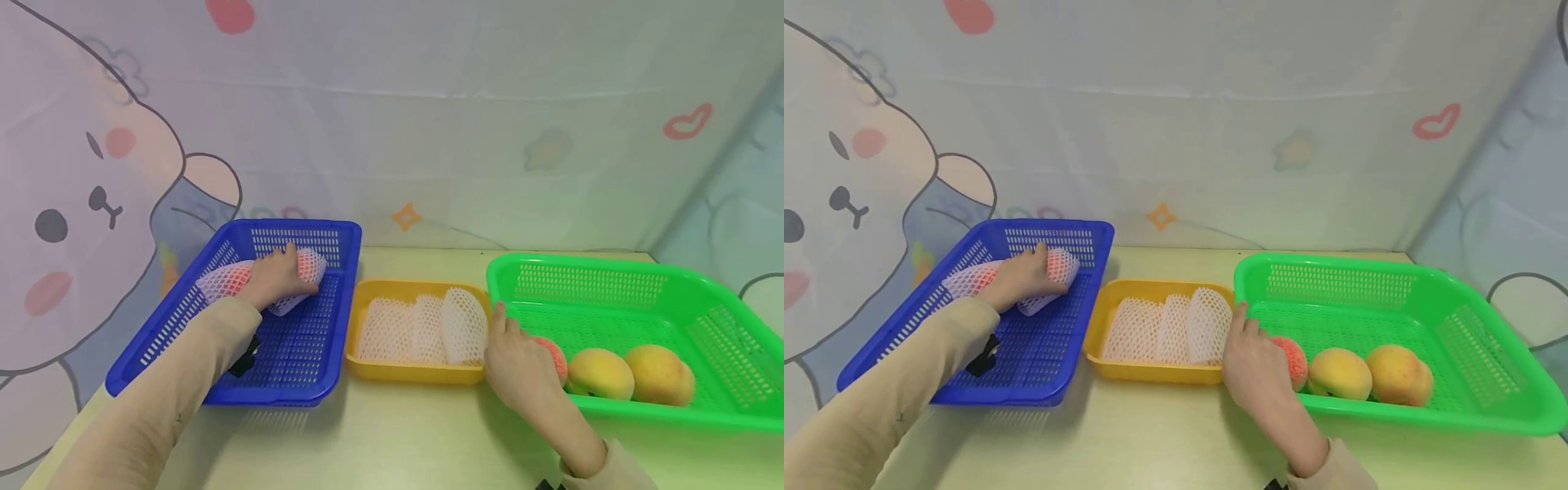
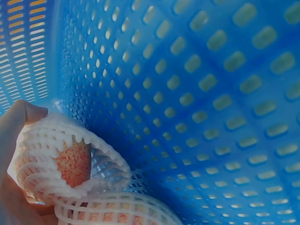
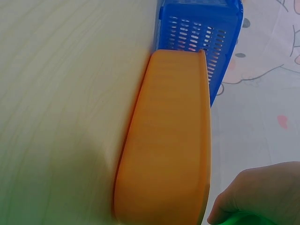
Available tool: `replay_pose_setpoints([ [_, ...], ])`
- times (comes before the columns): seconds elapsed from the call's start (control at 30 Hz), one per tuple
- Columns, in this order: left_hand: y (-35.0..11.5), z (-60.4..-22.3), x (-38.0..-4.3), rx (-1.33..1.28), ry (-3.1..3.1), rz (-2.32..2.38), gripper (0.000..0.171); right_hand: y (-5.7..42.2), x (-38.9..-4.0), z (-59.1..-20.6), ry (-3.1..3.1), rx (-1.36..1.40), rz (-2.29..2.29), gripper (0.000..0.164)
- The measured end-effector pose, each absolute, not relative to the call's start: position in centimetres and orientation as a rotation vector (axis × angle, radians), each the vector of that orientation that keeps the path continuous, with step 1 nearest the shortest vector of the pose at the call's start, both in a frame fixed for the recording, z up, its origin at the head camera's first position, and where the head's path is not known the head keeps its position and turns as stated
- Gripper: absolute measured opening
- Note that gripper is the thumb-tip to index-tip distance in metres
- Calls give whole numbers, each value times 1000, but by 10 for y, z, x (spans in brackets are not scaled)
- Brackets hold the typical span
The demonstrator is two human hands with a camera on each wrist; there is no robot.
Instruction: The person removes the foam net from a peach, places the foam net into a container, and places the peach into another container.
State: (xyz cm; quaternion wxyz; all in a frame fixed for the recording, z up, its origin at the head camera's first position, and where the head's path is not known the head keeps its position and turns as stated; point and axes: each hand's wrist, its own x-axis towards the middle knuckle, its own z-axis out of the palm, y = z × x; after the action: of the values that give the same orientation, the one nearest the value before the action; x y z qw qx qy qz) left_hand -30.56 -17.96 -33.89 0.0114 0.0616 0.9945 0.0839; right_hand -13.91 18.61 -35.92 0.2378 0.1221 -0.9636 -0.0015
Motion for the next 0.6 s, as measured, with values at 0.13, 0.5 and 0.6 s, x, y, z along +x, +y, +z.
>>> replay_pose_setpoints([
  [0.13, -179, -336, -305, 175, 3078, 311, 107, 186, -139, -358, -2663, 318, 19, 53],
  [0.5, -176, -329, -303, 201, 3044, 363, 104, 185, -139, -356, -2714, 310, 37, 53],
  [0.6, -176, -329, -302, 208, 3029, 361, 104, 185, -139, -357, -2728, 305, 47, 53],
])
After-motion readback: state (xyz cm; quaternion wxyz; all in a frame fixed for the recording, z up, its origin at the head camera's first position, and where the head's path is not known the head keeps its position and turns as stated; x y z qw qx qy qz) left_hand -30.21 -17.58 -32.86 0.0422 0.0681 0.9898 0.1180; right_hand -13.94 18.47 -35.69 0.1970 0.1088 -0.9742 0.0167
